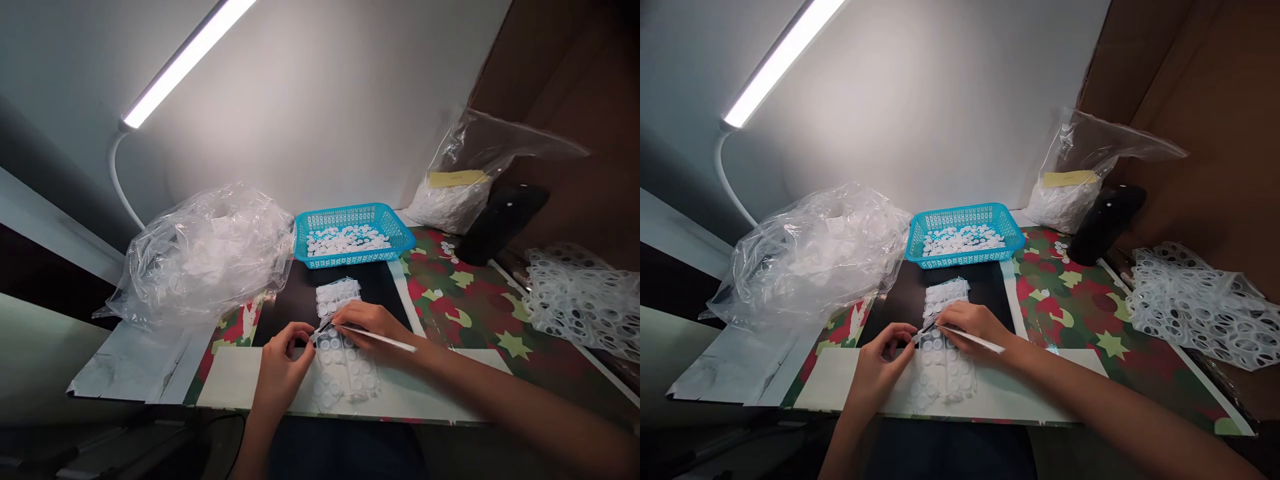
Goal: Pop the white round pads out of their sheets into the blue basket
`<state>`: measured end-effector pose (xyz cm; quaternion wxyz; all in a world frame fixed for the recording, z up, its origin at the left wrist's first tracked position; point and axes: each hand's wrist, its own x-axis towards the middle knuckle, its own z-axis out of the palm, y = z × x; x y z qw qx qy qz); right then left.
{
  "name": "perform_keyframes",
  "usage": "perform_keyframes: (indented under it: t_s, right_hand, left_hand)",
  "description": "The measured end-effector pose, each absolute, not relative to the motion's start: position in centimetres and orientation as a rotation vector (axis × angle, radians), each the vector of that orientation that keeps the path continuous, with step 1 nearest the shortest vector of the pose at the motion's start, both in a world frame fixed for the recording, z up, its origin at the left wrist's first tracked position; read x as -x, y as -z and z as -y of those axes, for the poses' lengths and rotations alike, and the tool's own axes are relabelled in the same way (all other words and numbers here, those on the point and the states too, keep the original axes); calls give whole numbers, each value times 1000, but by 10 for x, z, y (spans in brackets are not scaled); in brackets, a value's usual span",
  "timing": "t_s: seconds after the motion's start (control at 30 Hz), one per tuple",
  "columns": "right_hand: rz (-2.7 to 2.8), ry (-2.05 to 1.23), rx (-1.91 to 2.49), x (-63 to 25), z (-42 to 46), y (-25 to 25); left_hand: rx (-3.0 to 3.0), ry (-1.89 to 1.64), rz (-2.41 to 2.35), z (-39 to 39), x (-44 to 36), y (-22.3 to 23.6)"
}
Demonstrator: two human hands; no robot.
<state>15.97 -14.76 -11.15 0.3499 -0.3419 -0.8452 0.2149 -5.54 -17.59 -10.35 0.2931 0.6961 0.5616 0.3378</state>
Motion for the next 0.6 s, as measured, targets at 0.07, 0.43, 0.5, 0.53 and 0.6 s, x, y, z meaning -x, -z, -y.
perform_keyframes:
  t_s: [0.07, 0.43, 0.5, 0.53, 0.6]
  right_hand:
    - [2187, -545, 884, -160, 147, 112]
    - [2217, -509, 879, -160, 146, 116]
    - [2216, -512, 877, -159, 147, 114]
    - [2215, -513, 868, -159, 147, 113]
    - [2219, -522, 824, -158, 148, 109]
  left_hand:
    - [-1873, -870, -1515, 177, 56, 103]
    - [-1823, -854, -1570, 187, 57, 105]
    - [-1810, -865, -1574, 189, 57, 106]
    - [-1801, -873, -1578, 190, 57, 106]
    - [-1778, -902, -1581, 190, 54, 107]
